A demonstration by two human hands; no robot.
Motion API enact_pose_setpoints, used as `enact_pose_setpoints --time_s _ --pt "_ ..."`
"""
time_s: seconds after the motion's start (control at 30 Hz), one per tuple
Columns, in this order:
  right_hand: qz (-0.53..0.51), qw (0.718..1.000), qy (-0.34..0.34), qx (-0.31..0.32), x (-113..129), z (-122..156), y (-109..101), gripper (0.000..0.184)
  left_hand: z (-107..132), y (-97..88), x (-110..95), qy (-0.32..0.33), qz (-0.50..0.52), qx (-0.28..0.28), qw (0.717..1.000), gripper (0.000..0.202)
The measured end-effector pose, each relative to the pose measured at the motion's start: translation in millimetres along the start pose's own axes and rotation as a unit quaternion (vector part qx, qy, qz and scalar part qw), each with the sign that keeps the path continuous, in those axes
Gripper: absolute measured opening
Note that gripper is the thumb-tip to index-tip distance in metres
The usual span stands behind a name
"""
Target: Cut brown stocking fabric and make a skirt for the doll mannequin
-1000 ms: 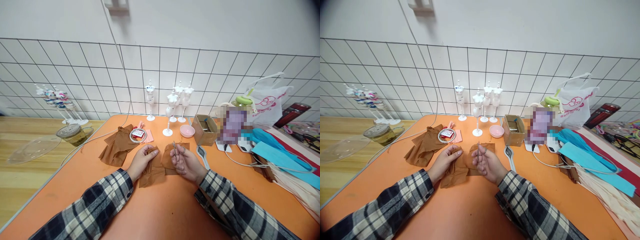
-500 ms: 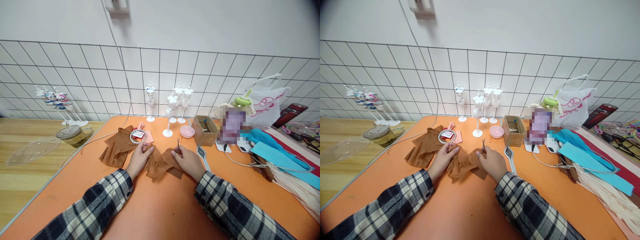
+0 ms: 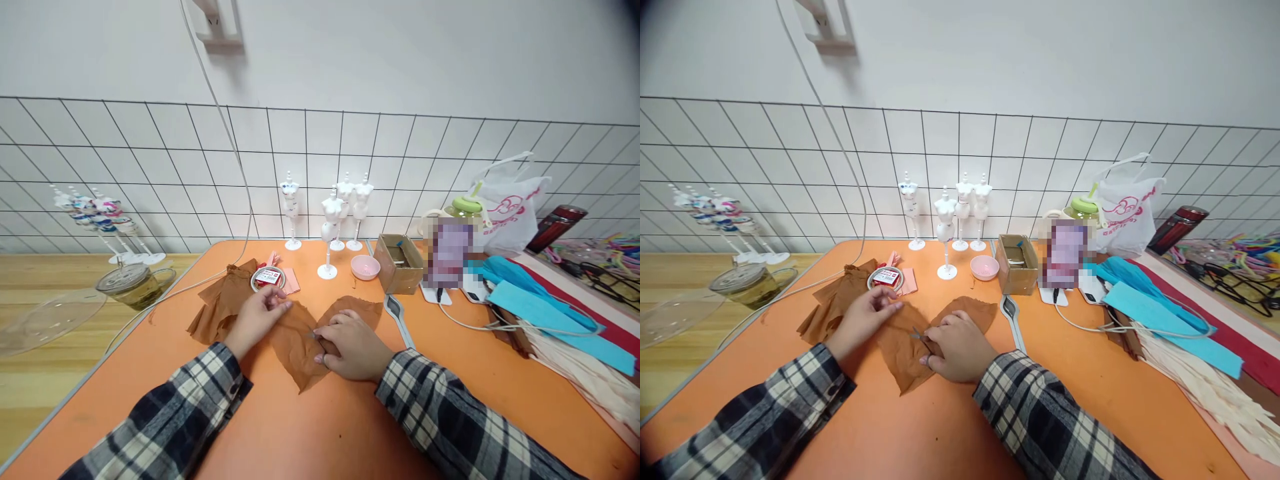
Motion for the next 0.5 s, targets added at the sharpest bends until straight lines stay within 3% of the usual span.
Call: enact_pose_setpoints --time_s 0.1,0.2,0.3,0.4,0.5 --pt "0.005 1.000 0.011 -0.014 0.5 0.0 -6.2 0.040 -6.3 -33.1 -0.9 0.052 -0.167 -0.051 0.983 0.026" --pt "0.000 0.999 0.016 -0.043 8.6 -5.7 -10.5 0.038 -8.0 -54.7 -0.1 0.145 -0.333 -0.016 0.932 0.029" --pt "0.000 0.999 0.000 -0.034 23.6 -18.9 -7.9 0.036 -9.4 -60.0 10.1 0.169 -0.409 0.031 0.896 0.036" --pt "0.023 0.999 -0.043 0.009 38.9 -34.0 1.4 0.033 -13.5 -55.1 23.1 0.148 -0.407 0.049 0.900 0.035" --pt "0.044 0.998 -0.042 0.021 44.2 -45.7 9.4 0.029 -17.8 -50.1 31.4 0.115 -0.337 0.035 0.934 0.023"
Point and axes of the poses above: each hand's wrist, its own z-axis away from the middle knuckle, its own y-axis out of the palm, x = y × z, the point moved 2 cm from there along -z, towards the middle knuckle, and after that the axes turned 5 degrees about z, right-handed, at the moved point
